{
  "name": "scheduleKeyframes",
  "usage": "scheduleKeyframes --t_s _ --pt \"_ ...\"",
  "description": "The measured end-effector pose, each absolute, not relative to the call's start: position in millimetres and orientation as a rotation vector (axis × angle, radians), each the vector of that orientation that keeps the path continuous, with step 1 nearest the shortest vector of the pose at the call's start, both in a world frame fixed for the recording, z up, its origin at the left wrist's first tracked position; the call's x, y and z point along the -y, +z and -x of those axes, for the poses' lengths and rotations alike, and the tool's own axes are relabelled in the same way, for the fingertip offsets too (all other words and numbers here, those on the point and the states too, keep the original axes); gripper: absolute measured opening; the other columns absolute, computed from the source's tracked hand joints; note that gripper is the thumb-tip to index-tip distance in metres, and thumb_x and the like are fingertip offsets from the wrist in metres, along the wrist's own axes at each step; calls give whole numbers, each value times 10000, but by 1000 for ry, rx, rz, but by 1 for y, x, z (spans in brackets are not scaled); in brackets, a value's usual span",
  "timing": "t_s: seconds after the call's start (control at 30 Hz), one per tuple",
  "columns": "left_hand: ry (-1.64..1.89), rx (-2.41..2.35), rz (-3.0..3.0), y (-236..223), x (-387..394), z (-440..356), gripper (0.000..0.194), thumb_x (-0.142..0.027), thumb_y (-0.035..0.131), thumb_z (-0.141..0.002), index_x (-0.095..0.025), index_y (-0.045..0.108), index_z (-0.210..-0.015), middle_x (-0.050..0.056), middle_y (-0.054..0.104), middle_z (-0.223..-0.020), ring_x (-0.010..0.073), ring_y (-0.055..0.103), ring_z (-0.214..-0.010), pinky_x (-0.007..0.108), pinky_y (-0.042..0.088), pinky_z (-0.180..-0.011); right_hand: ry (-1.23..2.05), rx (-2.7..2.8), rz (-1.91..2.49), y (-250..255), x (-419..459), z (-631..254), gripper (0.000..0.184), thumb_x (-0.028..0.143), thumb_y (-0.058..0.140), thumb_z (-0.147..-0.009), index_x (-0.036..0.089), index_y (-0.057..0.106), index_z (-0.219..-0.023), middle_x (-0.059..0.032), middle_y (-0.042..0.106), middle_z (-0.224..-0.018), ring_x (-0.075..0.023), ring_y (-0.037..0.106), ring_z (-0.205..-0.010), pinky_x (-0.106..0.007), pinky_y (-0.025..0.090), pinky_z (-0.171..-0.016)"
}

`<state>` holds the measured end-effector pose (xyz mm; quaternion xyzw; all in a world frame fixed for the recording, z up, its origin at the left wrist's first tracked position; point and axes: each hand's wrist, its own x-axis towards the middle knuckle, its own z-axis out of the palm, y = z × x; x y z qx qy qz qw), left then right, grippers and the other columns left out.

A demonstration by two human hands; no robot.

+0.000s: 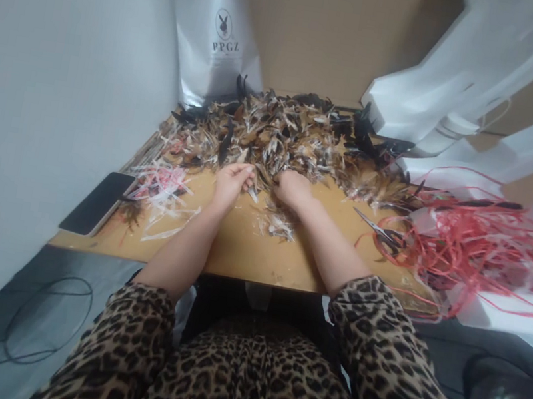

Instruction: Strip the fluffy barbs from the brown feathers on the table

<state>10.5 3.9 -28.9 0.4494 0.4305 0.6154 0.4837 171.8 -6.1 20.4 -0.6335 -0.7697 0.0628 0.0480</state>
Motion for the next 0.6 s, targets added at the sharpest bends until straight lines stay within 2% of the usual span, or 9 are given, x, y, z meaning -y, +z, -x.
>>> scheduleKeyframes --t_s 0.13,0.3,0.4,0.47,0.53,0.6 --pt "1476 -1052 -1100 -30 -4 -11 247 -338 732 -681 -131 695 -811 18 656 -666 49 524 -482 172 371 -427 215 2371 1942 14 3 -171 261 172 542 -773 121 729 -948 -215 700 -1051 -316 666 -971 -366 505 -792" --pt "1480 -1041 -1112 -31 -4 -11 240 -338 732 -684 -132 697 -803 24 661 -669 54 526 -485 179 375 -432 289 2206 1885 -1 -3 -179 203 199 568 -757 163 738 -862 -148 729 -939 -236 663 -876 -293 478 -757" --pt "1474 -1031 -1114 -31 -3 -12 248 -335 734 -682 -131 700 -819 27 667 -673 56 534 -489 177 377 -429 601 1951 1693 -7 -5 -188 127 208 585 -722 158 701 -730 -54 696 -725 -151 604 -684 -238 438 -641" --pt "1432 -1021 -1126 -31 -2 -13 259 -341 739 -677 -132 700 -825 28 673 -678 56 540 -492 171 383 -429 916 1671 1534 -7 -5 -193 95 230 611 -700 153 663 -682 5 612 -576 -95 501 -526 -209 376 -525" --pt "1366 -1008 -1143 -30 0 -15 266 -346 745 -671 -131 701 -821 34 683 -690 60 555 -503 169 399 -435 1191 1383 1373 -5 -4 -195 120 275 661 -669 158 634 -672 46 529 -488 -61 391 -427 -195 294 -438" --pt "1298 -993 -1153 -30 2 -16 276 -348 754 -664 -127 701 -820 46 695 -710 70 572 -518 173 418 -442 1379 1195 1226 -3 -3 -195 204 316 732 -609 162 610 -664 56 515 -479 -46 353 -400 -183 242 -400"
